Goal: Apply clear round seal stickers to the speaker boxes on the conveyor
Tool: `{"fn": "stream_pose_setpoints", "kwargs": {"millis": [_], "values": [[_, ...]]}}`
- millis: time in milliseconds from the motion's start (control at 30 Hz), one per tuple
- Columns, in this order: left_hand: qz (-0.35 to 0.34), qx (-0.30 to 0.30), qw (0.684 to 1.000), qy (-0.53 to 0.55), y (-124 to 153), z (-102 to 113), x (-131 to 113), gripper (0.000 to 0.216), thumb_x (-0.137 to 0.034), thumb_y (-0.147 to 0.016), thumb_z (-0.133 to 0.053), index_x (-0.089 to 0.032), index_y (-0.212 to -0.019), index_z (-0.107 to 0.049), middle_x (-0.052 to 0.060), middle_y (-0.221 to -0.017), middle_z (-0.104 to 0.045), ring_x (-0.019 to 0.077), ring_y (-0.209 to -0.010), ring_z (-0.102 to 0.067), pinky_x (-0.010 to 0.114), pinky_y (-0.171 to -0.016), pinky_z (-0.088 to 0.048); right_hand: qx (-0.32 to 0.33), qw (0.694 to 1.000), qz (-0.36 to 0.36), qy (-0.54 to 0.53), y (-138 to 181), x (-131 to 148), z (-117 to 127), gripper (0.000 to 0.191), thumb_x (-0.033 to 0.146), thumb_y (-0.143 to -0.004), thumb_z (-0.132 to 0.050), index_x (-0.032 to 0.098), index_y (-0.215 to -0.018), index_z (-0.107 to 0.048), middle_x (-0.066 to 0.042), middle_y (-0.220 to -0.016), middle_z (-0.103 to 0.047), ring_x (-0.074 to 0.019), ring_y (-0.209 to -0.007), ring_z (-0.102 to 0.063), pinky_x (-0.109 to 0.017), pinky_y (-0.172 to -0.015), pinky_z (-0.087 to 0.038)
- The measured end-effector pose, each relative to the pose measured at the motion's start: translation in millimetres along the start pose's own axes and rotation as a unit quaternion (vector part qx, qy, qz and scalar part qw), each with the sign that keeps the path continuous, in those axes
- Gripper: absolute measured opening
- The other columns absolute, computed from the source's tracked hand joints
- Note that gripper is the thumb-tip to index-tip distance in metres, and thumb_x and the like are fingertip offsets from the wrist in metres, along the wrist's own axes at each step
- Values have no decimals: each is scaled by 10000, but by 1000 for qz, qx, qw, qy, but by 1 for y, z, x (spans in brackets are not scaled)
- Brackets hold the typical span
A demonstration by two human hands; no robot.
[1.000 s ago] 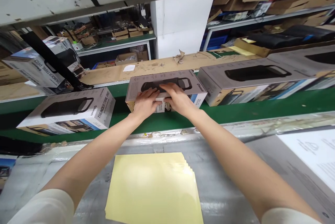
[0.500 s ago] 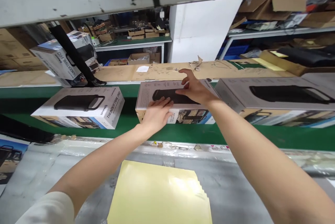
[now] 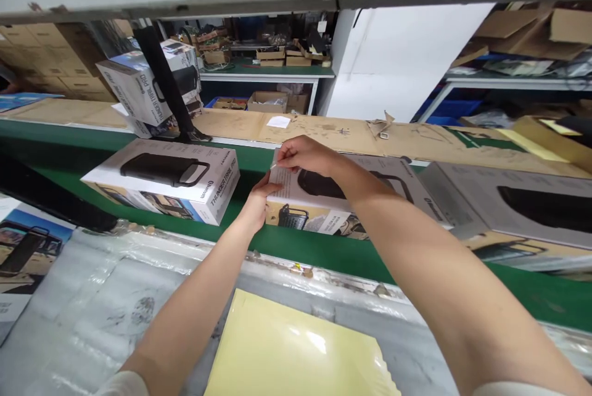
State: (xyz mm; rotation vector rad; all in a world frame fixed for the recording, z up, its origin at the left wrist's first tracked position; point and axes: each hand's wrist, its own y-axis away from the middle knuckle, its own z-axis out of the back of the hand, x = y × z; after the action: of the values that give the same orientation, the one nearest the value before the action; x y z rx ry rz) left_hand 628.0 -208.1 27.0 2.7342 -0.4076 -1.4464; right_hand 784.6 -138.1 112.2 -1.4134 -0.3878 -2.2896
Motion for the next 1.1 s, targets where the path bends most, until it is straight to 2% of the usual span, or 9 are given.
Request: {"fn": "stream_pose_setpoints", "kwargs": {"millis": [333,500,533,633,733,867,900,1000,1100], "values": [[-9,4,999,37,5,4,-6,666,-222,-596,-729,-204,-1260,-688,6,-886,-751,206,-779,-674,274,-739,-449,-37,981,88,167,-43,-22,-19,176,289,-670,-793,209,-749,-657,7,-722,-676,-168,-692,-618,-317,-703,-515],[-8,-7,999,40,6,6,-6,669,-219,-577,-731,-202,-1245,-693,10,-889,-740,205,-787,-656,280,-762,-449,-191,935,119,272,-31,-34,-19,216,171,-777,-628,209,-968,-722,-61,-935,-718,-235,-813,-661,-405,-799,-562],[-8,-10,999,37,5,7,-6,655,-224,-582,-729,-206,-1236,-697,9,-895,-738,206,-795,-656,282,-767,-450,-198,926,142,287,-25,-36,-18,248,157,-817,-571,209,-996,-733,-78,-981,-731,-256,-876,-676,-431,-846,-565],[-14,-18,999,25,2,10,-3,590,-235,-603,-727,-210,-1192,-704,0,-873,-721,196,-775,-648,268,-734,-442,-93,891,270,352,-10,-36,-18,382,117,-917,-447,207,-1127,-753,-115,-1186,-751,-295,-1151,-653,-474,-998,-524],[-45,-38,998,21,-3,12,0,556,-195,-613,-713,-199,-1169,-692,-3,-902,-710,188,-806,-660,250,-732,-458,21,823,348,449,-9,-28,-23,399,105,-975,-423,185,-1205,-740,-135,-1269,-742,-298,-1274,-596,-476,-1029,-481],[-88,-107,990,20,-2,9,-4,838,-95,-623,-684,-226,-1436,-526,8,-1171,-709,195,-983,-703,250,-824,-523,51,792,264,547,-33,-14,-41,236,128,-955,-536,159,-997,-767,-144,-1055,-774,-327,-1164,-639,-485,-996,-463],[-90,-112,990,13,-2,8,-6,915,-78,-631,-675,-240,-1506,-458,12,-1242,-698,198,-1023,-709,255,-850,-538,33,803,227,549,-39,-14,-44,238,116,-942,-543,149,-1029,-761,-150,-1049,-770,-328,-1157,-644,-482,-992,-469],[-79,-67,994,-26,-6,9,-11,920,-83,-688,-640,-242,-1565,-413,20,-1297,-708,212,-1103,-720,284,-941,-559,-60,862,110,492,-31,-24,-45,407,109,-967,-489,137,-1341,-648,-170,-1399,-657,-346,-1335,-565,-512,-1064,-459],[-90,-15,992,-87,-15,15,-12,727,-130,-746,-608,-217,-1466,-554,26,-1200,-758,217,-1125,-719,305,-987,-558,-128,893,37,430,35,-37,-43,483,91,-1005,-380,132,-1448,-566,-156,-1566,-530,-357,-1470,-449,-571,-1156,-396]]}}
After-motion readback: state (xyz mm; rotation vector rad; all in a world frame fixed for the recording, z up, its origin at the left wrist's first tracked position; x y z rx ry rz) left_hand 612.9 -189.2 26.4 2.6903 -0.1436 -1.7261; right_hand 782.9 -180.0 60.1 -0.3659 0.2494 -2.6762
